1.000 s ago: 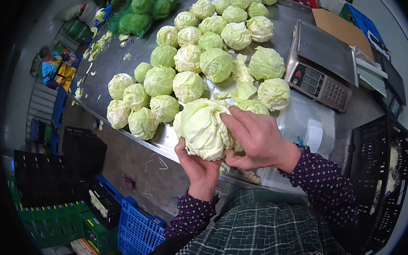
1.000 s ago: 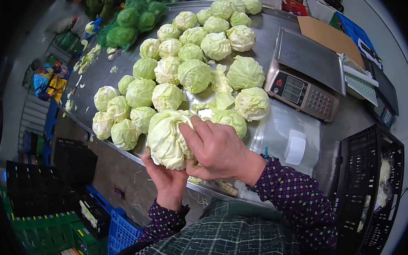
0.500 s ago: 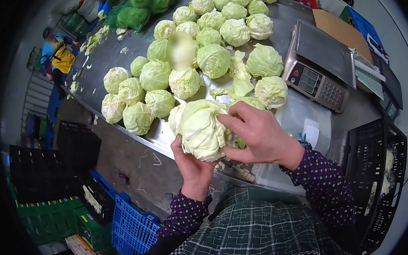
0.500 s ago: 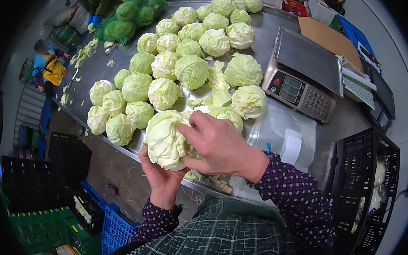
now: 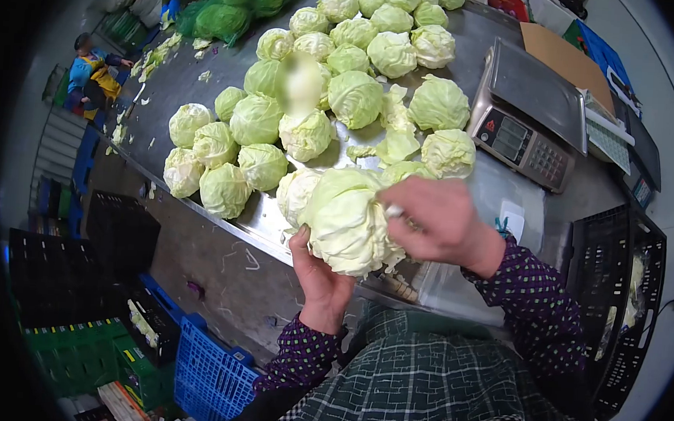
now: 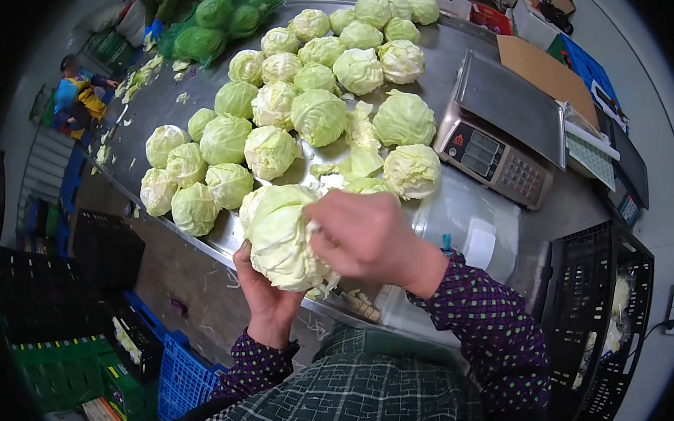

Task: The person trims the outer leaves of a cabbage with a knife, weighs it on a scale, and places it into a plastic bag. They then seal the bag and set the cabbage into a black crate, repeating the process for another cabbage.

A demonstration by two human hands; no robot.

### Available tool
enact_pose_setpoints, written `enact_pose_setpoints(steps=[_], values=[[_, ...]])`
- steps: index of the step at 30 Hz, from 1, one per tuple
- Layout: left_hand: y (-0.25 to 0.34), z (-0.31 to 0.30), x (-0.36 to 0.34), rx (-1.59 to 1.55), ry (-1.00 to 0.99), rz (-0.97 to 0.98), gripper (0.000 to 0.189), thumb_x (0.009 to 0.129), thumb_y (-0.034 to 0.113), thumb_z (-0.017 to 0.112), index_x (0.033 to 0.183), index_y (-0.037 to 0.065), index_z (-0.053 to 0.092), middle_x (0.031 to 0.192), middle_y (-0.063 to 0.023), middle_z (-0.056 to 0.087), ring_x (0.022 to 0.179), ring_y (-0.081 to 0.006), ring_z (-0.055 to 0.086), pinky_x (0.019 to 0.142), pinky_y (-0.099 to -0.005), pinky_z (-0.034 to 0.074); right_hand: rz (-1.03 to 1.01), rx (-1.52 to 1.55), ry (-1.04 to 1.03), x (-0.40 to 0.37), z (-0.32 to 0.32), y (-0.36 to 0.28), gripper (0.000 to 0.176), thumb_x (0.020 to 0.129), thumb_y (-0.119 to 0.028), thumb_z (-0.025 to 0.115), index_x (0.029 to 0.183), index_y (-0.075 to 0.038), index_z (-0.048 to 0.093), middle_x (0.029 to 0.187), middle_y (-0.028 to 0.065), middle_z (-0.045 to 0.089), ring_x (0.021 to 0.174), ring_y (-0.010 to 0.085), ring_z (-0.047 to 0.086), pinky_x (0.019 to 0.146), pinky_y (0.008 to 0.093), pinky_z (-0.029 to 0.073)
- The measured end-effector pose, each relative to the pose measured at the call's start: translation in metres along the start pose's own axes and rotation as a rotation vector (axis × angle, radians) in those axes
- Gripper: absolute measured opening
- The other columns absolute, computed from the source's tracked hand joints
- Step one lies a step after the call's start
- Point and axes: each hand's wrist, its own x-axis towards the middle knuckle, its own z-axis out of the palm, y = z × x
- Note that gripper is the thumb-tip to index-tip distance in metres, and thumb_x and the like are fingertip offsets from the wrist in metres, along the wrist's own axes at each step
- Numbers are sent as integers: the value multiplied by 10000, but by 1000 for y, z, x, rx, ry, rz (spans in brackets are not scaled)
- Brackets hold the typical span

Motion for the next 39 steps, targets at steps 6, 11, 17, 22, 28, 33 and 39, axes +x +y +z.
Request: enact_pose_setpoints(steps=[6, 11, 17, 22, 28, 33, 39], values=[[2, -4, 4, -9, -6, 44, 633, 911, 467, 433, 1402, 67, 406, 1374, -111, 506, 1212, -278, 541, 1011, -433, 458, -29, -96, -77, -1, -1, -10, 488, 690, -169, 735, 1109, 33, 589, 974, 151, 611, 802, 288, 629, 640, 360, 530], [5, -2, 0, 29, 14, 44, 625, 908, 467, 448, 1388, 68, 422, 1360, -108, 519, 1200, -270, 550, 1002, -427, 466, -157, -214, -172, -6, 1, -7, 535, 663, -217, 765, 1090, 59, 600, 992, 155, 613, 771, 265, 624, 604, 340, 532], [5, -1, -1, 30, 10, 23, 621, 907, 454, 451, 1381, 55, 424, 1354, -115, 522, 1196, -273, 551, 1008, -422, 459, -326, -264, -132, -9, 2, 0, 423, 680, -128, 733, 1028, 80, 612, 891, 124, 613, 708, 230, 618, 540, 311, 516], [4, -5, 1, 36, -10, 23, 617, 905, 440, 458, 1381, 50, 422, 1355, -123, 520, 1204, -279, 544, 1022, -428, 445, -312, -205, -172, -8, -7, 2, 373, 693, -97, 731, 1018, 51, 626, 857, 108, 609, 677, 212, 611, 526, 312, 511], [8, -12, 6, 38, -72, -1, 668, 874, 420, 503, 1379, -5, 399, 1355, -163, 512, 1197, -290, 549, 1031, -419, 437, -134, 245, -148, -1, -21, 10, 268, 725, -5, 706, 989, 13, 664, 953, 114, 649, 743, 234, 644, 607, 319, 523], [18, -25, 1, 216, -184, 79, 883, 762, 542, 610, 1431, 32, 343, 1402, -179, 453, 1239, -331, 504, 1054, -471, 420, 354, 533, -64, -6, -34, 13, 389, 757, -63, 719, 1122, -29, 593, 1132, 129, 598, 952, 234, 612, 785, 327, 503], [24, -29, -5, 464, -275, 203, 1198, 596, 668, 734, 1487, 60, 215, 1472, -172, 354, 1311, -345, 419, 1075, -498, 388, 668, 1134, 64, -45, 37, -7, 986, 702, -437, 827, 1450, -50, 313, 1341, 175, 464, 1213, 263, 503, 1017, 388, 432]])
